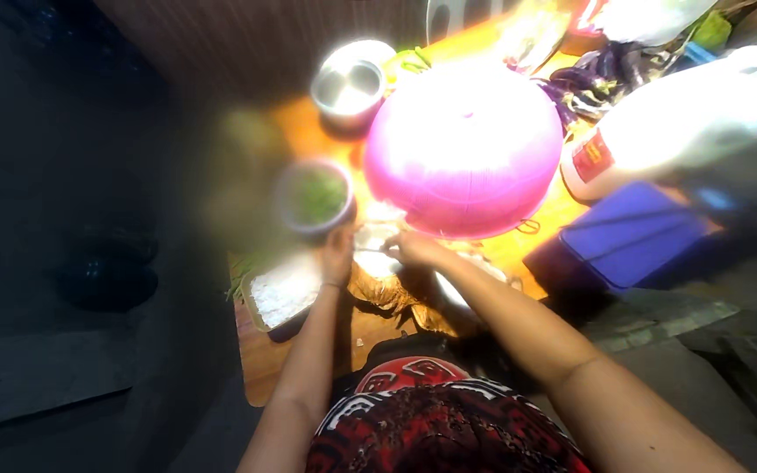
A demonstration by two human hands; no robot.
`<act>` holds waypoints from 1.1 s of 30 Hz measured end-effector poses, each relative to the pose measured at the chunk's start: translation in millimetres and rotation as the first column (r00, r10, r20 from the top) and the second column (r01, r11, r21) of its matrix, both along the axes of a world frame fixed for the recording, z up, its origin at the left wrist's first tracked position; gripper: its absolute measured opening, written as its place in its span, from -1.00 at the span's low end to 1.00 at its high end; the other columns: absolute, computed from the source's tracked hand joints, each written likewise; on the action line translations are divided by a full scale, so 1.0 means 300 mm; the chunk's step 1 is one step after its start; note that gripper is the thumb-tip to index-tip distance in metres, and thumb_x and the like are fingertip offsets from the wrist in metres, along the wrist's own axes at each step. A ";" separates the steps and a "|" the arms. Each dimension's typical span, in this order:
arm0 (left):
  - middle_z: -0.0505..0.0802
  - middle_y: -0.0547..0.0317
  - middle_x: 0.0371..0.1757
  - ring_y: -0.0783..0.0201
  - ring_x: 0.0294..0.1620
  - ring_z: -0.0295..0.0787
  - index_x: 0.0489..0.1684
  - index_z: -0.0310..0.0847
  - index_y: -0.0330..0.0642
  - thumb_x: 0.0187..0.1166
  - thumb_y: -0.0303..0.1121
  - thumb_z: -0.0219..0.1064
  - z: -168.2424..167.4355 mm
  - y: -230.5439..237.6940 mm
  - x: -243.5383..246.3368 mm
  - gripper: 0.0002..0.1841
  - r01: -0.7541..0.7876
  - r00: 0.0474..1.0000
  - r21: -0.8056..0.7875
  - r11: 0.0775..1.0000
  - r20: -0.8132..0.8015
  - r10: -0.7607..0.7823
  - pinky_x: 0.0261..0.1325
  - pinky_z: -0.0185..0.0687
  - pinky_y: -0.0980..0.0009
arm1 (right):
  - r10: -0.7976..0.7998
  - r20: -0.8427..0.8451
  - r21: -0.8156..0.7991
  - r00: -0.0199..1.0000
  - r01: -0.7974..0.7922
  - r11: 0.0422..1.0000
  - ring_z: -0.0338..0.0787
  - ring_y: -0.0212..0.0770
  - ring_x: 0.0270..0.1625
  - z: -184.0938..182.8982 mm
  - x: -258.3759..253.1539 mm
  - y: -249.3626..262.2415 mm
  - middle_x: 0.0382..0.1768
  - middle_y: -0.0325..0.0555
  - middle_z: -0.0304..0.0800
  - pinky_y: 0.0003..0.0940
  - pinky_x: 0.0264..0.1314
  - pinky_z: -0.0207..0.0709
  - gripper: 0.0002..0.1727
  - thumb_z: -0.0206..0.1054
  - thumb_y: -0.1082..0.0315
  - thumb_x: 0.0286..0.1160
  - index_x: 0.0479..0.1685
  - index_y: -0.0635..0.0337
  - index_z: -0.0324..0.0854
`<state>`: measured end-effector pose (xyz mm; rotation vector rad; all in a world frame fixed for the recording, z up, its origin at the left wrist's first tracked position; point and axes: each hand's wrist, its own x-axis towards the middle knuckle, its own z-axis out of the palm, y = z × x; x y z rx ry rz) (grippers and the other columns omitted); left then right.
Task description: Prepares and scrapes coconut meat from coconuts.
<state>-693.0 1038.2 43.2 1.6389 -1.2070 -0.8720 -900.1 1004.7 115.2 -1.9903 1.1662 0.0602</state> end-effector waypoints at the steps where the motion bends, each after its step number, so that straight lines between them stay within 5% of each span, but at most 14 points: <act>1: 0.78 -0.21 0.30 0.15 0.27 0.77 0.54 0.46 -0.36 0.74 -0.29 0.28 -0.009 0.005 0.006 -0.53 -0.001 1.000 -0.019 1.000 -0.006 0.001 0.42 0.61 0.19 | 0.036 -0.013 0.012 0.999 -0.036 0.999 0.74 0.28 0.36 -0.017 -0.006 0.014 0.22 0.22 0.81 0.43 0.39 0.48 -0.68 0.21 0.21 0.79 0.31 0.05 0.76; 6: 0.79 -0.17 0.29 0.16 0.24 0.77 0.55 0.47 -0.31 0.73 -0.27 0.29 -0.006 0.015 -0.001 -0.52 -0.012 1.000 -0.011 1.000 -0.003 0.012 0.39 0.62 0.18 | 0.124 -0.327 0.075 0.937 -0.105 0.992 0.74 0.32 0.32 0.097 -0.066 0.007 0.18 0.20 0.82 0.50 0.25 0.49 -0.75 0.33 0.22 0.67 0.16 0.04 0.80; 10: 0.77 -0.19 0.33 0.13 0.29 0.76 0.58 0.44 -0.30 0.73 -0.27 0.30 -0.011 0.004 -0.005 -0.51 0.001 1.000 -0.009 1.000 -0.013 -0.001 0.43 0.60 0.16 | -0.031 -0.005 -0.030 0.999 0.031 0.999 0.76 0.27 0.34 0.005 -0.037 -0.007 0.18 0.20 0.84 0.42 0.38 0.50 -0.68 0.21 0.18 0.79 0.24 0.08 0.80; 13: 0.82 -0.14 0.22 0.20 0.10 0.81 0.56 0.47 -0.26 0.73 -0.28 0.30 -0.026 0.009 0.006 -0.53 -0.018 0.999 -0.008 1.000 -0.030 0.017 0.27 0.69 0.21 | 0.022 0.017 0.012 1.000 -0.023 1.000 0.77 0.27 0.32 -0.051 -0.025 0.028 0.17 0.18 0.84 0.45 0.35 0.51 -0.70 0.24 0.21 0.76 0.26 0.04 0.78; 16: 0.83 -0.06 0.00 0.28 -0.22 0.74 0.53 0.50 -0.20 0.73 -0.25 0.30 -0.036 0.010 0.009 -0.56 -0.030 0.999 0.000 1.000 -0.023 0.030 -0.05 0.70 0.28 | 0.123 -0.232 0.064 0.965 -0.111 0.992 0.75 0.28 0.32 0.037 -0.084 0.030 0.18 0.16 0.84 0.49 0.26 0.50 -0.73 0.31 0.18 0.69 0.19 -0.02 0.81; 19: 0.84 -0.12 0.15 0.17 0.01 0.82 0.54 0.50 -0.21 0.73 -0.23 0.29 -0.021 0.002 0.001 -0.54 -0.009 1.000 0.006 1.000 0.009 0.009 0.19 0.70 0.17 | 0.078 -0.282 0.005 0.956 -0.080 0.997 0.76 0.27 0.30 0.086 -0.097 -0.002 0.15 0.13 0.85 0.46 0.26 0.52 -0.75 0.33 0.18 0.68 0.14 -0.03 0.84; 23: 0.80 -0.20 0.28 0.08 0.24 0.79 0.57 0.47 -0.27 0.74 -0.23 0.28 0.006 -0.003 0.000 -0.51 0.010 0.999 0.026 1.000 0.044 -0.011 0.40 0.62 0.08 | -0.035 0.047 -0.008 0.998 0.036 0.999 0.74 0.27 0.37 -0.016 -0.016 -0.004 0.22 0.23 0.81 0.40 0.43 0.47 -0.67 0.20 0.23 0.79 0.31 0.09 0.77; 29: 0.80 -0.18 0.24 0.12 0.14 0.79 0.60 0.44 -0.24 0.75 -0.23 0.28 0.012 -0.001 -0.007 -0.51 -0.011 1.000 0.061 0.998 -0.004 0.011 0.29 0.66 0.13 | 0.082 -0.300 0.041 0.951 -0.073 0.996 0.76 0.31 0.30 0.064 -0.078 0.020 0.15 0.18 0.84 0.51 0.23 0.51 -0.74 0.33 0.19 0.66 0.14 0.02 0.82; 33: 0.79 -0.22 0.28 0.04 0.22 0.78 0.60 0.44 -0.27 0.76 -0.19 0.27 0.034 -0.010 -0.019 -0.49 0.001 0.999 0.068 0.998 0.053 -0.005 0.38 0.61 0.05 | -0.103 -0.160 -0.089 0.982 0.090 0.992 0.76 0.29 0.34 0.051 -0.027 0.019 0.20 0.20 0.83 0.42 0.34 0.51 -0.68 0.20 0.25 0.77 0.32 0.01 0.76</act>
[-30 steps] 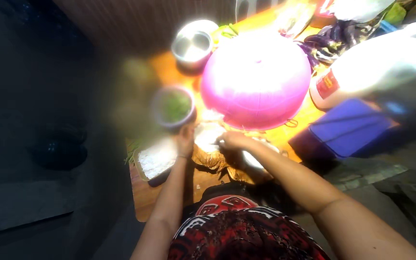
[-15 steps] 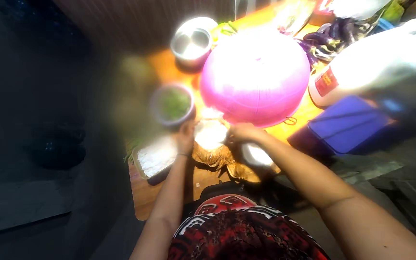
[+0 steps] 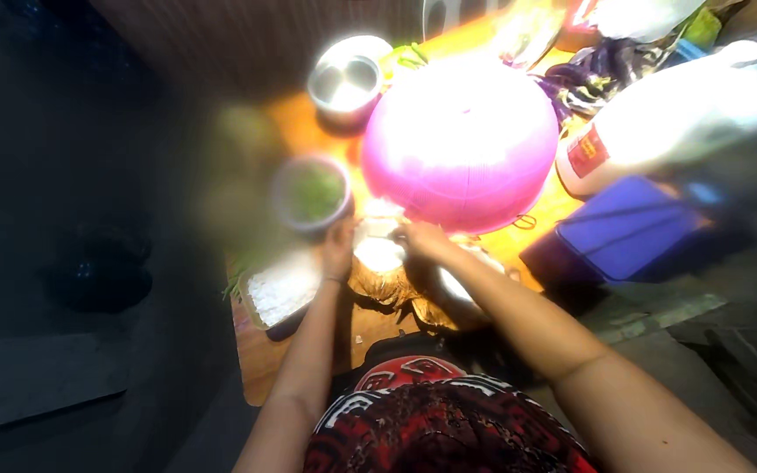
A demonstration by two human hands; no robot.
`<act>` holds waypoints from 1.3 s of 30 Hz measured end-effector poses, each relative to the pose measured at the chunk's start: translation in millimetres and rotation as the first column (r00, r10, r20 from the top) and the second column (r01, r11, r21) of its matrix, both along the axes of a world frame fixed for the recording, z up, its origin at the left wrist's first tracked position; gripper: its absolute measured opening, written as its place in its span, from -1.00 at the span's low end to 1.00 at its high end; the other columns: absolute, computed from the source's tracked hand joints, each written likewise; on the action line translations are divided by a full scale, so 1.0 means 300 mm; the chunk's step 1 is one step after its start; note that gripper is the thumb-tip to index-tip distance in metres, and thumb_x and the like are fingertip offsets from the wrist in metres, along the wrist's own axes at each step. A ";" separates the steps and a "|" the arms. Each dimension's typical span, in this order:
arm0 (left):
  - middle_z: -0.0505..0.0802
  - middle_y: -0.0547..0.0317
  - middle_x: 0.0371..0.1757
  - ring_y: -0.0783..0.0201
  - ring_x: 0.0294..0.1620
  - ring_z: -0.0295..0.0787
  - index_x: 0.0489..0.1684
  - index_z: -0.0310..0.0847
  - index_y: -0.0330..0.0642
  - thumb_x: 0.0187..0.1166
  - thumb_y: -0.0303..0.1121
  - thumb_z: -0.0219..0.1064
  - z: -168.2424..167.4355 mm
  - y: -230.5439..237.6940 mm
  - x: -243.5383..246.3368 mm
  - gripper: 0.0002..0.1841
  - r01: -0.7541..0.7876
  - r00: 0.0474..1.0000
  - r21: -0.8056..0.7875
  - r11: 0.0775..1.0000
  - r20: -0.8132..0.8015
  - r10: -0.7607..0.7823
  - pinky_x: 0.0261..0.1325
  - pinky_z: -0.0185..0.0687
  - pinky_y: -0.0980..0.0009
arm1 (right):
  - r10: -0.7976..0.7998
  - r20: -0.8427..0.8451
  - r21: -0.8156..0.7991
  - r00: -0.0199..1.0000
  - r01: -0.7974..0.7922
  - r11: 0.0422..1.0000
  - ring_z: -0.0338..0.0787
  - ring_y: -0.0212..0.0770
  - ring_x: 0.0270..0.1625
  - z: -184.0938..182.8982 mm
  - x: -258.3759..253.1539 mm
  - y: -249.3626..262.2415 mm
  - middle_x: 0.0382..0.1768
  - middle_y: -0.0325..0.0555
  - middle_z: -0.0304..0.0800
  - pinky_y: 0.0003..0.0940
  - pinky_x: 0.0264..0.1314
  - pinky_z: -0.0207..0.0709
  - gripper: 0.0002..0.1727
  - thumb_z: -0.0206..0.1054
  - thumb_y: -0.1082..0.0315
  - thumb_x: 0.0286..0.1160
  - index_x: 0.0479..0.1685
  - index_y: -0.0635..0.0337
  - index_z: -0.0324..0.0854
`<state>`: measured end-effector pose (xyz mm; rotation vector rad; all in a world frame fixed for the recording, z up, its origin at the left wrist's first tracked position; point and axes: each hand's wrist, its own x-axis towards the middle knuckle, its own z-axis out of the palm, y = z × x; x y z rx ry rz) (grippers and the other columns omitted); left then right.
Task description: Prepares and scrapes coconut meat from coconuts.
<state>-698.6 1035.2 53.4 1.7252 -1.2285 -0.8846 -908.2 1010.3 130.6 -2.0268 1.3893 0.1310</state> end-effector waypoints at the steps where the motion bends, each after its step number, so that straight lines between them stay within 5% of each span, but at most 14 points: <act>1: 0.79 -0.22 0.27 0.04 0.21 0.78 0.59 0.44 -0.26 0.75 -0.18 0.27 0.004 -0.004 0.000 -0.49 0.001 1.000 0.002 1.000 0.012 -0.001 0.36 0.61 0.04 | -0.018 0.021 -0.020 1.000 0.018 1.000 0.76 0.29 0.33 -0.019 0.029 0.016 0.19 0.21 0.83 0.40 0.34 0.52 -0.66 0.17 0.28 0.77 0.36 -0.01 0.74; 4: 0.79 -0.18 0.29 0.07 0.26 0.76 0.58 0.46 -0.22 0.76 -0.14 0.26 0.009 -0.011 0.002 -0.49 -0.019 1.000 0.037 0.999 -0.005 0.019 0.41 0.60 0.06 | 0.041 -0.059 -0.024 0.997 -0.042 0.999 0.82 0.24 0.22 -0.053 0.054 0.081 0.07 0.16 0.86 0.36 0.22 0.61 -0.69 0.23 0.30 0.69 0.30 -0.02 0.75; 8: 0.79 -0.19 0.27 0.03 0.24 0.77 0.59 0.46 -0.22 0.77 -0.14 0.25 0.021 -0.017 -0.008 -0.50 -0.031 1.000 0.057 0.998 -0.003 0.031 0.40 0.59 0.04 | 0.103 -0.219 0.091 0.970 -0.084 0.992 0.77 0.26 0.30 0.046 -0.005 0.048 0.17 0.16 0.83 0.39 0.25 0.57 -0.74 0.28 0.25 0.69 0.19 0.05 0.78; 14: 0.77 -0.20 0.33 0.02 0.32 0.74 0.59 0.44 -0.23 0.77 -0.11 0.24 0.026 -0.011 -0.008 -0.48 -0.026 0.999 0.055 0.998 0.028 0.025 0.46 0.54 0.00 | -0.027 -0.126 -0.038 0.992 0.023 0.999 0.81 0.32 0.22 -0.022 0.101 0.083 0.11 0.24 0.85 0.35 0.18 0.62 -0.60 0.12 0.34 0.76 0.47 -0.04 0.65; 20: 0.77 -0.23 0.34 -0.03 0.35 0.73 0.58 0.45 -0.26 0.77 -0.12 0.24 0.029 0.000 -0.015 -0.47 -0.035 0.997 0.039 0.999 0.063 0.033 0.49 0.52 -0.04 | 0.096 -0.229 0.052 0.969 -0.087 0.995 0.79 0.29 0.27 0.045 0.015 0.069 0.13 0.21 0.84 0.38 0.21 0.58 -0.73 0.20 0.29 0.75 0.14 0.16 0.78; 25: 0.80 -0.22 0.27 0.00 0.25 0.77 0.60 0.44 -0.23 0.77 -0.12 0.24 0.002 0.005 -0.001 -0.48 -0.039 0.999 0.027 0.999 0.029 0.039 0.41 0.58 0.00 | 0.036 -0.074 -0.030 0.997 -0.039 0.999 0.81 0.29 0.22 -0.042 0.075 0.063 0.07 0.20 0.86 0.38 0.19 0.61 -0.68 0.25 0.34 0.66 0.31 0.01 0.74; 31: 0.81 -0.19 0.22 0.07 0.13 0.80 0.60 0.43 -0.24 0.78 -0.16 0.24 -0.019 0.016 0.001 -0.49 -0.055 0.998 0.002 0.998 0.004 0.055 0.30 0.64 0.07 | 0.127 -0.223 0.070 0.967 -0.114 0.991 0.77 0.31 0.28 0.074 0.007 0.036 0.14 0.22 0.82 0.43 0.22 0.55 -0.75 0.30 0.28 0.67 0.13 0.15 0.78; 35: 0.82 -0.16 0.20 0.11 0.10 0.80 0.58 0.46 -0.19 0.76 -0.18 0.26 -0.033 0.012 -0.001 -0.51 -0.054 0.998 -0.022 0.998 -0.014 0.054 0.27 0.66 0.09 | 0.011 -0.050 -0.026 0.999 -0.012 1.000 0.76 0.33 0.31 0.008 0.064 0.033 0.17 0.26 0.82 0.42 0.25 0.56 -0.67 0.21 0.35 0.70 0.31 0.05 0.74; 39: 0.82 -0.13 0.14 0.14 0.04 0.80 0.58 0.46 -0.18 0.76 -0.15 0.24 -0.045 0.016 0.009 -0.52 -0.067 0.997 -0.021 0.998 -0.026 0.066 0.22 0.67 0.12 | 0.133 -0.173 0.036 0.976 -0.129 0.991 0.79 0.28 0.25 -0.001 0.044 0.070 0.10 0.19 0.84 0.41 0.20 0.59 -0.73 0.28 0.24 0.68 0.17 0.10 0.78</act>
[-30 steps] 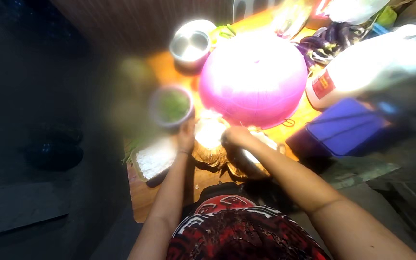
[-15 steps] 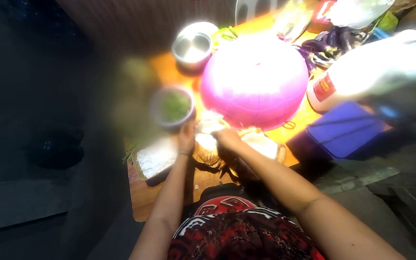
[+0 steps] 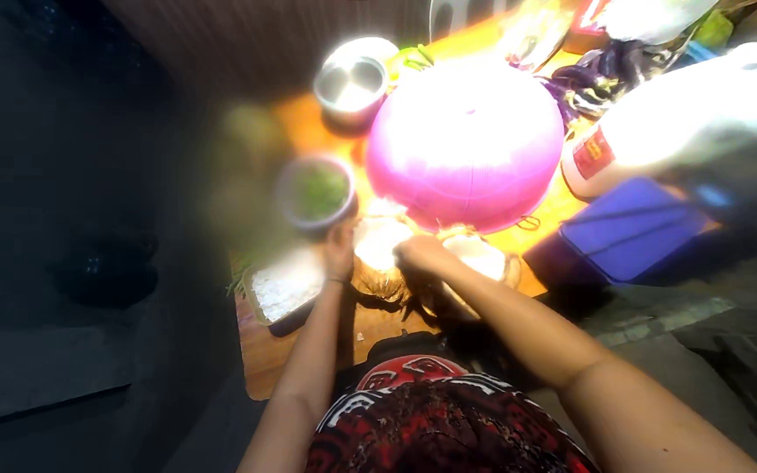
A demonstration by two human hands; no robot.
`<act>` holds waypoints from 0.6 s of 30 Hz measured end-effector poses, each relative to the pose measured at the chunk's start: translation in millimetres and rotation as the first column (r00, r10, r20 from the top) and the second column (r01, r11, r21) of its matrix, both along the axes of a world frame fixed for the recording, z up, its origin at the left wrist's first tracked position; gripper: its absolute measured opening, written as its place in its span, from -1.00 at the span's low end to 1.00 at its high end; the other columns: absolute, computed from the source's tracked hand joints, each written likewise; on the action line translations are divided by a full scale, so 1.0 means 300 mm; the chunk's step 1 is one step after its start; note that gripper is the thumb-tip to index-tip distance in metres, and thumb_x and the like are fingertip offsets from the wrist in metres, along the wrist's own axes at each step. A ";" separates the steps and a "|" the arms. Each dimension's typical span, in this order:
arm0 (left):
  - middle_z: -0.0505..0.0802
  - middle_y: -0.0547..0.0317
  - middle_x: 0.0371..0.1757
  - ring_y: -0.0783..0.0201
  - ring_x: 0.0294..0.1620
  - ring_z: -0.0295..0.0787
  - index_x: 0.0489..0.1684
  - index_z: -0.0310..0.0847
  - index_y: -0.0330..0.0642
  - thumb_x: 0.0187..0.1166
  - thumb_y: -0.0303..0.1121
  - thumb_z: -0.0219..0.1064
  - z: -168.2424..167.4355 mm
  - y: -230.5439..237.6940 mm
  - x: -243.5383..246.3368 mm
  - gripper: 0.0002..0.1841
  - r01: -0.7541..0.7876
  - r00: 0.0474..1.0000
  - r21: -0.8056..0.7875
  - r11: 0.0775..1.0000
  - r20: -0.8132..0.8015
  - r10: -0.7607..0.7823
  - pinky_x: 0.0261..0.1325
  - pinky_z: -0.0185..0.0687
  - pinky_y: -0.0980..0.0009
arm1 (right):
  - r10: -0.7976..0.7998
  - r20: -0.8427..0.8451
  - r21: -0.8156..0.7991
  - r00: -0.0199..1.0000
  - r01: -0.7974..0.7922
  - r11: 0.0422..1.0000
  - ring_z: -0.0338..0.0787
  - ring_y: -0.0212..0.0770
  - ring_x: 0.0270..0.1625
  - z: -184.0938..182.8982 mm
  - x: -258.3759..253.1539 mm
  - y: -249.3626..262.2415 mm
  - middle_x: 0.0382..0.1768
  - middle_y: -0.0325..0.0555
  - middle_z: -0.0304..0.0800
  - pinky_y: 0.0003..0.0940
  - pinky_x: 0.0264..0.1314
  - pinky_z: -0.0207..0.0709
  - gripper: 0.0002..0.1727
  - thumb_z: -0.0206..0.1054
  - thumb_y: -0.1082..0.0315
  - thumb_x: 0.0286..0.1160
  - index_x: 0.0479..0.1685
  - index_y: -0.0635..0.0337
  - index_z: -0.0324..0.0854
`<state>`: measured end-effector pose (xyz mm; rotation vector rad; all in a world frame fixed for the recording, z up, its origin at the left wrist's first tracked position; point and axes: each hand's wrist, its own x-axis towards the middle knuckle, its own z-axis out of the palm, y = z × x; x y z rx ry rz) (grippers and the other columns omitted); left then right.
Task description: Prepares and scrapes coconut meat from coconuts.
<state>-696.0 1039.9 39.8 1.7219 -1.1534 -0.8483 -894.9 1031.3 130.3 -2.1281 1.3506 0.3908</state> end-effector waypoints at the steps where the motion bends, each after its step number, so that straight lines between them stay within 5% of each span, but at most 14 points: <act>1: 0.82 -0.14 0.14 0.13 0.02 0.79 0.58 0.46 -0.17 0.77 -0.14 0.24 0.005 0.001 -0.004 -0.51 -0.001 1.000 0.008 1.000 0.000 0.001 0.21 0.67 0.11 | 0.009 -0.041 0.022 0.999 -0.008 1.000 0.78 0.29 0.27 0.028 -0.021 -0.009 0.12 0.20 0.83 0.42 0.20 0.58 -0.73 0.28 0.23 0.69 0.14 0.12 0.78; 7: 0.81 -0.15 0.21 0.16 0.08 0.80 0.60 0.43 -0.23 0.76 -0.20 0.25 0.016 0.013 -0.010 -0.50 0.014 1.000 -0.016 1.000 -0.022 -0.014 0.26 0.66 0.15 | -0.106 0.255 0.015 0.961 0.106 0.994 0.73 0.29 0.38 -0.029 0.000 -0.076 0.24 0.23 0.81 0.41 0.40 0.49 -0.67 0.17 0.25 0.79 0.33 0.05 0.75; 13: 0.79 -0.18 0.28 0.13 0.21 0.78 0.58 0.45 -0.28 0.74 -0.22 0.28 -0.003 0.025 0.006 -0.50 -0.003 1.000 -0.036 0.999 -0.011 0.003 0.37 0.64 0.14 | 0.025 0.037 0.044 0.999 -0.027 0.999 0.76 0.31 0.31 -0.007 -0.036 -0.077 0.16 0.19 0.83 0.48 0.25 0.52 -0.75 0.32 0.25 0.65 0.16 0.06 0.80; 18: 0.81 -0.16 0.24 0.13 0.14 0.80 0.59 0.46 -0.24 0.75 -0.22 0.27 0.005 0.014 -0.003 -0.51 0.003 1.000 -0.036 0.999 -0.005 -0.004 0.31 0.65 0.11 | -0.107 0.283 0.047 0.953 0.097 0.994 0.73 0.29 0.38 -0.043 0.004 -0.091 0.23 0.23 0.81 0.42 0.41 0.48 -0.67 0.17 0.23 0.80 0.31 0.08 0.76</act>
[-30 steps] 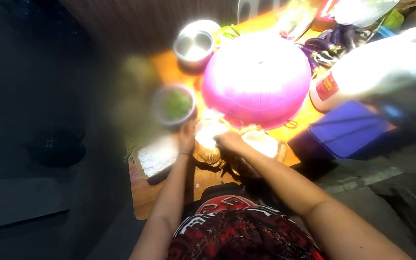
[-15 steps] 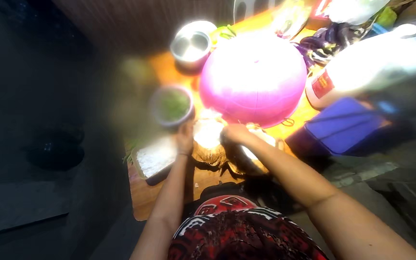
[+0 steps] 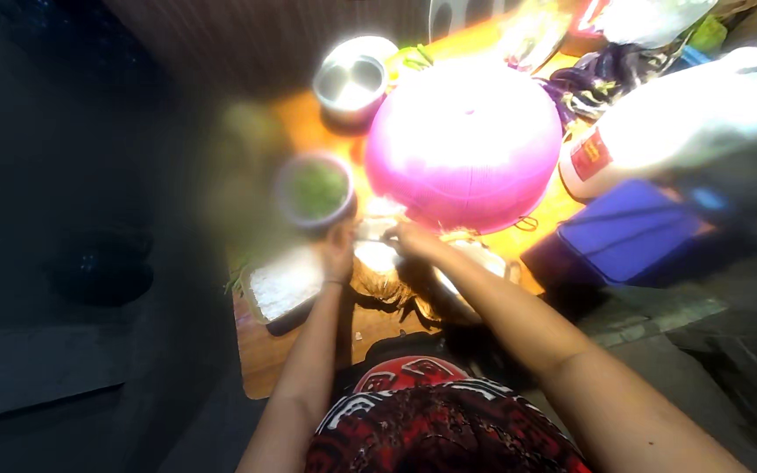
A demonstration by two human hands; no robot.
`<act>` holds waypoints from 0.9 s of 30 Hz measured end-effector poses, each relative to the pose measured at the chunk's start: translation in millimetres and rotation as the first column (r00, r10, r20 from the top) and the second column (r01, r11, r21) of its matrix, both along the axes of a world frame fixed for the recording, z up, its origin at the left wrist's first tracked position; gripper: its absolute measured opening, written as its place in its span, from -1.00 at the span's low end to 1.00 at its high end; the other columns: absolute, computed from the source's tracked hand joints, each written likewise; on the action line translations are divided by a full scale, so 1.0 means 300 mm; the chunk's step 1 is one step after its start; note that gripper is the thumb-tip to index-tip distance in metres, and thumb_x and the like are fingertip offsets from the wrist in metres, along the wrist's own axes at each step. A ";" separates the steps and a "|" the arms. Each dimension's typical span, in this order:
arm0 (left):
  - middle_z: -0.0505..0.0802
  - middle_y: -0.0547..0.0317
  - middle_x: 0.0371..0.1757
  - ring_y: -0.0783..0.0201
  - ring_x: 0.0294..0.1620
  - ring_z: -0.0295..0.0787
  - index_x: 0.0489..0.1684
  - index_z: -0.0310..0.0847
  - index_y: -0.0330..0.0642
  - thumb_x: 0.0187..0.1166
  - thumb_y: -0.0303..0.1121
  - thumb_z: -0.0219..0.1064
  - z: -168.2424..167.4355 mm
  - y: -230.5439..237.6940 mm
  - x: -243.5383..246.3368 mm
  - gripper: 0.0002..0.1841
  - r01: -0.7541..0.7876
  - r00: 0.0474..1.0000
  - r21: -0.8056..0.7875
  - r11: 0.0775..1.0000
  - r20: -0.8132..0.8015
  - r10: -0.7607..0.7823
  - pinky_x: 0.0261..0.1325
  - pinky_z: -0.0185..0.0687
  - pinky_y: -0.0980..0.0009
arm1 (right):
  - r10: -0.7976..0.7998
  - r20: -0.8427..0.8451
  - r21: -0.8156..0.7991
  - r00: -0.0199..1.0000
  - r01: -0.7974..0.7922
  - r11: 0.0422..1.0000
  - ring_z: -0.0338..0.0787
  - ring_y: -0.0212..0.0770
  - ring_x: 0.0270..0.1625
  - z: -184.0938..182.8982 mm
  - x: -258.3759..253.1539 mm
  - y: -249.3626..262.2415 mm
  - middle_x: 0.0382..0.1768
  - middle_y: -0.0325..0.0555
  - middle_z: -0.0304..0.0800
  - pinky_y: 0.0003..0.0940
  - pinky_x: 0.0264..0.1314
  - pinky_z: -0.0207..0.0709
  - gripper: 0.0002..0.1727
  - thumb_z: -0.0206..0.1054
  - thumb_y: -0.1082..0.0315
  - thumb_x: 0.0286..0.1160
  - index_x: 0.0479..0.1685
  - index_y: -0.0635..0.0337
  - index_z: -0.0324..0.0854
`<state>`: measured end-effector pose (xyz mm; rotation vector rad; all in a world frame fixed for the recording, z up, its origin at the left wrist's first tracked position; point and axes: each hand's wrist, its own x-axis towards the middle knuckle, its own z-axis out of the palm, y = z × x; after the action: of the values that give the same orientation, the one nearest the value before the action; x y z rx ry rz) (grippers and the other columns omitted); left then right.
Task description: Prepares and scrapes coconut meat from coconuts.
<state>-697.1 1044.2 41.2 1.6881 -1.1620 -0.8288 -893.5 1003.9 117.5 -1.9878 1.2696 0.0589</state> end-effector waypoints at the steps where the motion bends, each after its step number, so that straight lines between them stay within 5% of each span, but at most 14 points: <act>1: 0.81 -0.16 0.24 0.12 0.15 0.80 0.59 0.46 -0.24 0.75 -0.21 0.27 -0.001 -0.002 0.005 -0.51 -0.004 1.000 0.005 1.000 0.003 0.004 0.32 0.65 0.12 | 0.014 -0.014 0.021 1.000 -0.014 1.000 0.74 0.29 0.37 -0.010 0.010 0.017 0.23 0.23 0.81 0.43 0.39 0.49 -0.67 0.17 0.23 0.80 0.33 0.07 0.75; 4: 0.81 -0.17 0.24 0.11 0.19 0.80 0.57 0.48 -0.25 0.75 -0.20 0.27 -0.007 0.001 0.014 -0.51 -0.008 1.000 0.003 1.000 0.019 0.008 0.37 0.63 0.12 | 0.124 -0.177 0.039 0.976 -0.119 0.992 0.76 0.32 0.32 -0.004 -0.010 0.045 0.20 0.21 0.82 0.48 0.27 0.53 -0.70 0.26 0.23 0.72 0.29 0.02 0.76; 7: 0.83 -0.13 0.15 0.17 0.03 0.81 0.57 0.48 -0.21 0.76 -0.19 0.26 -0.005 -0.001 0.007 -0.52 -0.006 1.000 0.005 1.000 0.004 0.006 0.21 0.69 0.16 | 0.149 -0.333 0.069 0.931 -0.134 0.989 0.74 0.35 0.33 0.097 -0.027 0.016 0.21 0.25 0.80 0.51 0.24 0.51 -0.73 0.32 0.26 0.66 0.19 0.11 0.78; 12: 0.82 -0.14 0.26 0.10 0.20 0.80 0.58 0.48 -0.18 0.75 -0.18 0.27 0.005 -0.004 0.002 -0.52 0.002 1.000 0.028 1.000 0.015 -0.003 0.36 0.63 0.06 | 0.005 -0.073 -0.022 0.997 -0.007 1.000 0.74 0.31 0.36 -0.003 0.020 0.013 0.23 0.23 0.81 0.45 0.34 0.51 -0.68 0.19 0.25 0.77 0.30 0.05 0.76; 19: 0.82 -0.13 0.21 0.15 0.11 0.81 0.58 0.47 -0.18 0.75 -0.18 0.27 -0.016 0.000 0.008 -0.52 -0.002 1.000 0.004 1.000 -0.027 0.002 0.28 0.68 0.12 | 0.119 -0.295 0.058 0.948 -0.106 0.993 0.75 0.31 0.31 0.066 -0.031 0.007 0.18 0.21 0.82 0.49 0.25 0.53 -0.72 0.33 0.19 0.65 0.16 0.06 0.81; 23: 0.80 -0.21 0.29 0.02 0.24 0.79 0.62 0.44 -0.20 0.75 -0.19 0.28 0.002 0.003 0.005 -0.49 0.015 1.000 0.054 0.998 0.023 -0.016 0.39 0.61 0.00 | 0.050 0.075 0.035 0.996 -0.052 0.998 0.73 0.24 0.38 0.004 -0.021 -0.011 0.23 0.23 0.81 0.35 0.45 0.46 -0.68 0.23 0.22 0.78 0.24 0.13 0.80; 27: 0.81 -0.19 0.24 0.06 0.17 0.80 0.61 0.43 -0.20 0.75 -0.21 0.27 -0.009 0.008 0.015 -0.50 0.006 1.000 0.039 0.999 0.017 -0.006 0.32 0.64 0.05 | 0.195 -0.139 0.123 0.971 -0.179 0.976 0.72 0.29 0.38 0.010 -0.063 -0.002 0.24 0.23 0.79 0.46 0.36 0.47 -0.71 0.30 0.24 0.70 0.22 0.12 0.79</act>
<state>-692.7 1046.7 38.6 1.7274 -1.1697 -0.8472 -912.6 1003.4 120.5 -2.0328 1.1416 0.3696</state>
